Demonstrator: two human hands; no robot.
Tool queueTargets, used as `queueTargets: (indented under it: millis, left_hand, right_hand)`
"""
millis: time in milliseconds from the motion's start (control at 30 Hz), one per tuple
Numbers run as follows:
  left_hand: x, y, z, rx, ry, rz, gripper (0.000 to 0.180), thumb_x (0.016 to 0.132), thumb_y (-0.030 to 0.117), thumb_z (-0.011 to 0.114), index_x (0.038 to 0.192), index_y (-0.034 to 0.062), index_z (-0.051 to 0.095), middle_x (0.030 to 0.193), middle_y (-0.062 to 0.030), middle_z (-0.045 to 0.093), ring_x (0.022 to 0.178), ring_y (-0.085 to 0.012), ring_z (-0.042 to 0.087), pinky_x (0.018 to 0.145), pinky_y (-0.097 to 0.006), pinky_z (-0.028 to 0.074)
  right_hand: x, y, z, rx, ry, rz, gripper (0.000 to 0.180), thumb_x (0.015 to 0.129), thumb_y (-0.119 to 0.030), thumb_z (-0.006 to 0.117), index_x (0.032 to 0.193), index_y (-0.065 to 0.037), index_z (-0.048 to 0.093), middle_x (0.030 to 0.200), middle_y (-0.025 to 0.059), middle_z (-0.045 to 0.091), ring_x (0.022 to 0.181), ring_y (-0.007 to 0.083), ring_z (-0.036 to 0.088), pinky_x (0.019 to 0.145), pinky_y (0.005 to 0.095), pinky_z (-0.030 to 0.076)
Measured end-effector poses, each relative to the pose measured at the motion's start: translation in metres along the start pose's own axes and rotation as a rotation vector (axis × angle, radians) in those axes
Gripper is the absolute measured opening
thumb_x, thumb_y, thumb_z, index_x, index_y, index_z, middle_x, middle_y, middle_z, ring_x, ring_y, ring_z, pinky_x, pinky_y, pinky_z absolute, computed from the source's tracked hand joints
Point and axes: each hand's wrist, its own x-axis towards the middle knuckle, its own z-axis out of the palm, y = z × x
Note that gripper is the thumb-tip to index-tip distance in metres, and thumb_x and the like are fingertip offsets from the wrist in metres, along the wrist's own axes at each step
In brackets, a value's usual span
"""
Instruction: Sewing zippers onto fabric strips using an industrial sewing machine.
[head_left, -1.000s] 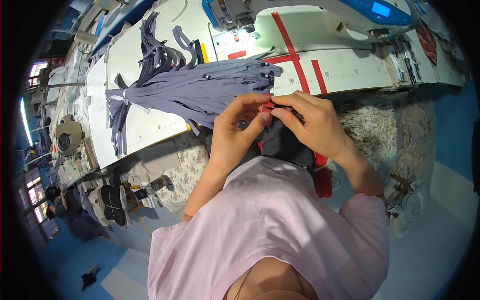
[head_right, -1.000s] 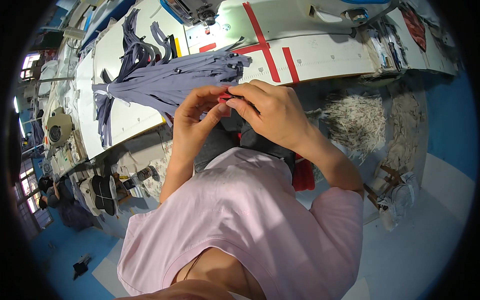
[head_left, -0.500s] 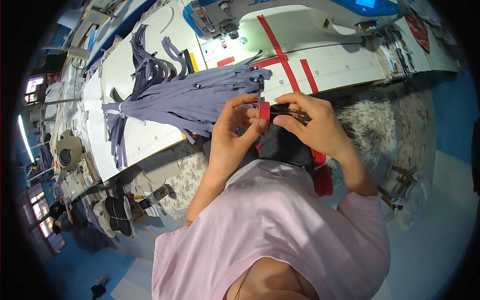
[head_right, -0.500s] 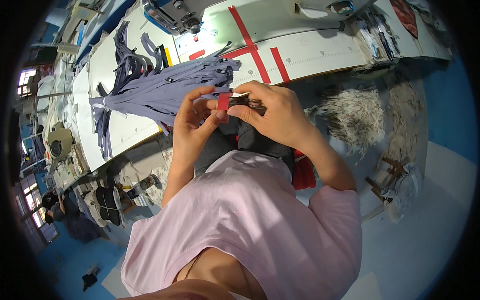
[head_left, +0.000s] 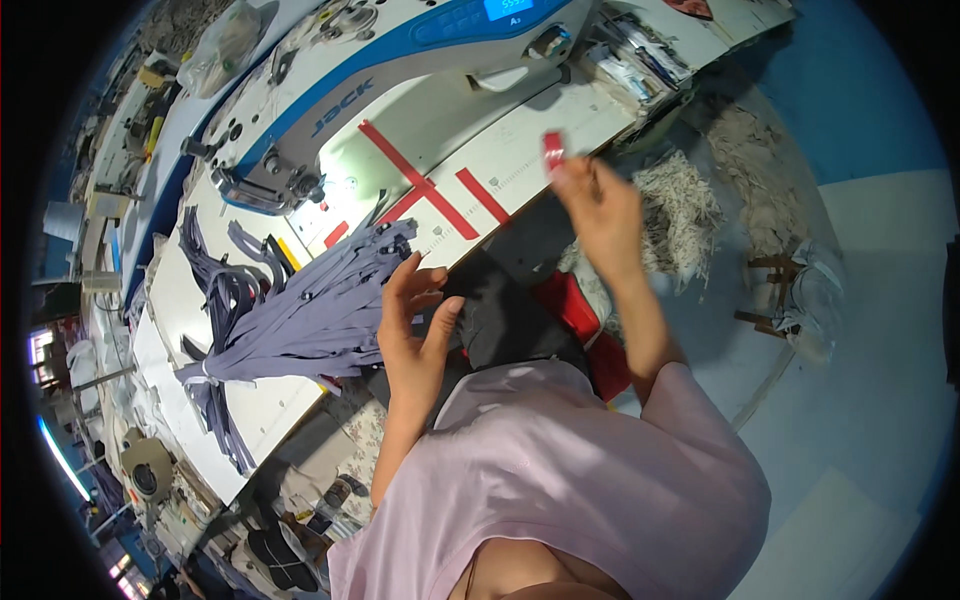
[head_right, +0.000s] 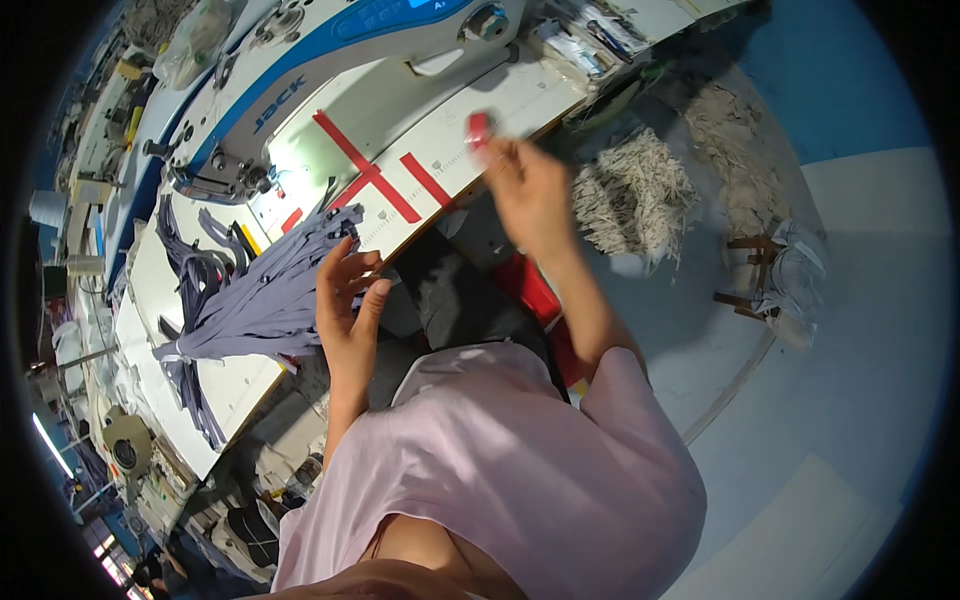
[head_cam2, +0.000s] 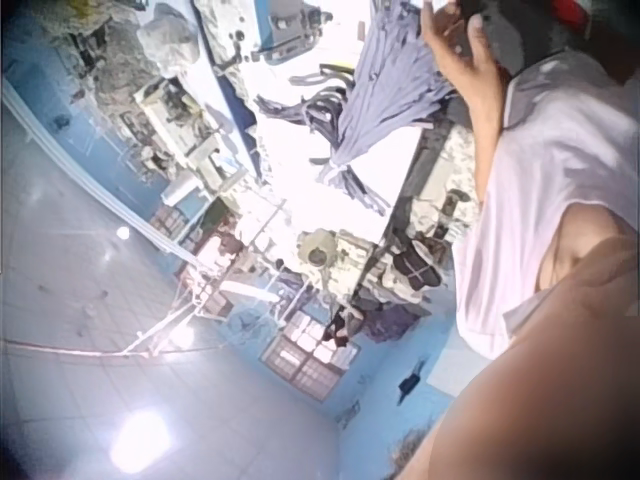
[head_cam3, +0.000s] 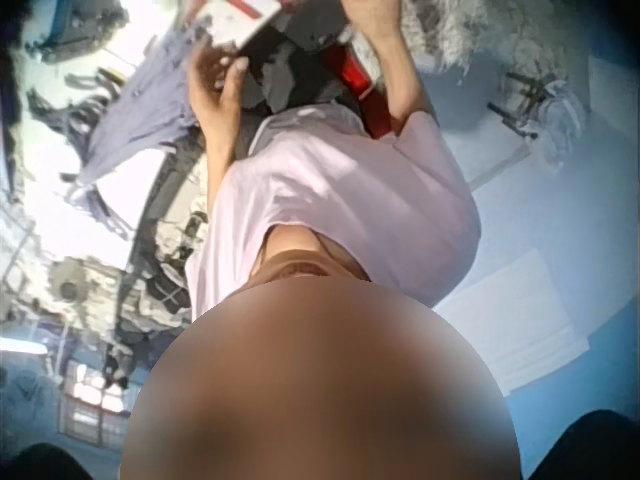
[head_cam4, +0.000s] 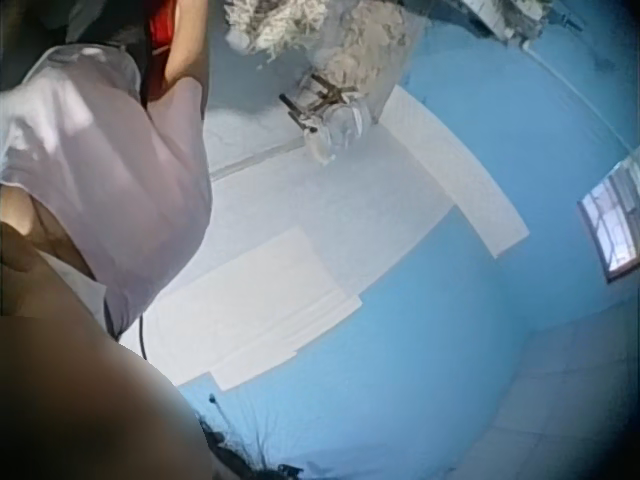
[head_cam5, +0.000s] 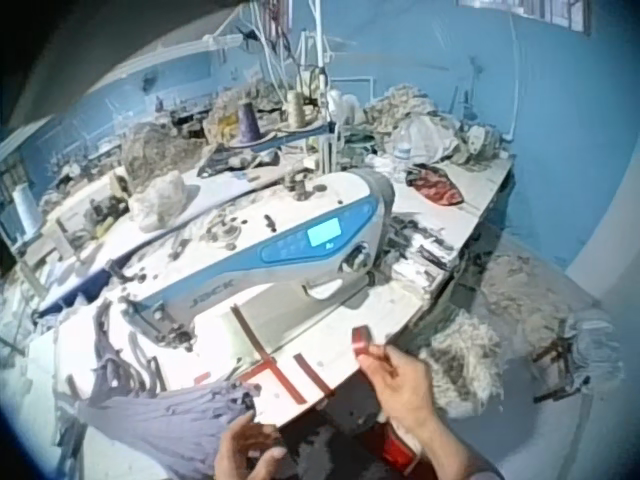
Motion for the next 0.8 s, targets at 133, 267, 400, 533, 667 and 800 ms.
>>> queueTargets:
  millis: [133,267,400,533,667,800]
  left_hand:
    - [0.006,-0.012,0.001,-0.264,-0.049,-0.138,0.050,0.097,0.006,0.067,0.142,0.0038,0.045,0.115,-0.0104,0.066,0.105,-0.0174,0.064,0.097,-0.032,0.049]
    - [0.004,-0.001,-0.006,-0.371,0.015,-0.120,0.045,0.102,0.005,0.058,0.143,0.0001,0.041,0.111,-0.0110,0.066,0.103,-0.0175,0.063,0.096,-0.031,0.049]
    - [0.003,-0.017,-0.015,-0.297,0.082,-0.091,0.043,0.102,0.004,0.057,0.143,-0.0004,0.042,0.110,-0.0118,0.068,0.101,-0.0169,0.064,0.093,-0.030,0.050]
    - [-0.001,-0.015,-0.054,0.043,0.294,0.003,0.043,0.100,0.003,0.058,0.141,0.0005,0.045,0.107,-0.0143,0.071,0.097,-0.0188,0.069,0.089,-0.031,0.051]
    - [0.009,-0.028,-0.095,0.147,0.553,0.064,0.036,0.103,0.005,0.054,0.138,0.0011,0.049,0.107,-0.0129,0.069,0.093,-0.0158,0.067,0.086,-0.030,0.052]
    - [0.010,-0.040,-0.129,0.154,0.655,0.019,0.034,0.104,0.007,0.054,0.137,0.0012,0.050,0.106,-0.0120,0.069,0.092,-0.0151,0.066,0.085,-0.029,0.052]
  right_hand:
    - [0.086,0.029,-0.053,-0.477,0.098,-0.170,0.025,0.096,-0.025,0.068,0.104,-0.002,0.072,0.080,0.0208,0.068,0.064,0.0375,0.063,0.060,0.0366,0.051]
    - [0.088,0.020,-0.017,-0.357,-0.254,-0.402,0.021,0.092,-0.021,0.070,0.107,-0.005,0.070,0.093,0.0172,0.070,0.082,0.0382,0.068,0.069,0.0414,0.054]
    - [0.061,0.024,0.058,-0.538,-0.484,-0.459,0.027,0.087,-0.004,0.064,0.113,-0.012,0.066,0.103,0.0117,0.058,0.088,0.0393,0.065,0.075,0.0470,0.053]
    - [0.077,0.038,0.135,-0.531,-0.466,-0.563,0.032,0.088,0.001,0.052,0.115,-0.015,0.060,0.120,0.0204,0.047,0.080,0.0431,0.066,0.067,0.0520,0.056]
    - [0.131,0.084,0.212,-0.707,-0.180,-0.813,0.034,0.090,-0.006,0.054,0.124,-0.005,0.059,0.130,0.0256,0.053,0.108,0.0429,0.063,0.088,0.0506,0.055]
    - [0.189,0.034,0.258,-0.516,-0.219,-0.763,0.035,0.096,-0.019,0.055,0.128,-0.006,0.057,0.139,0.0205,0.053,0.128,0.0350,0.051,0.113,0.0456,0.037]
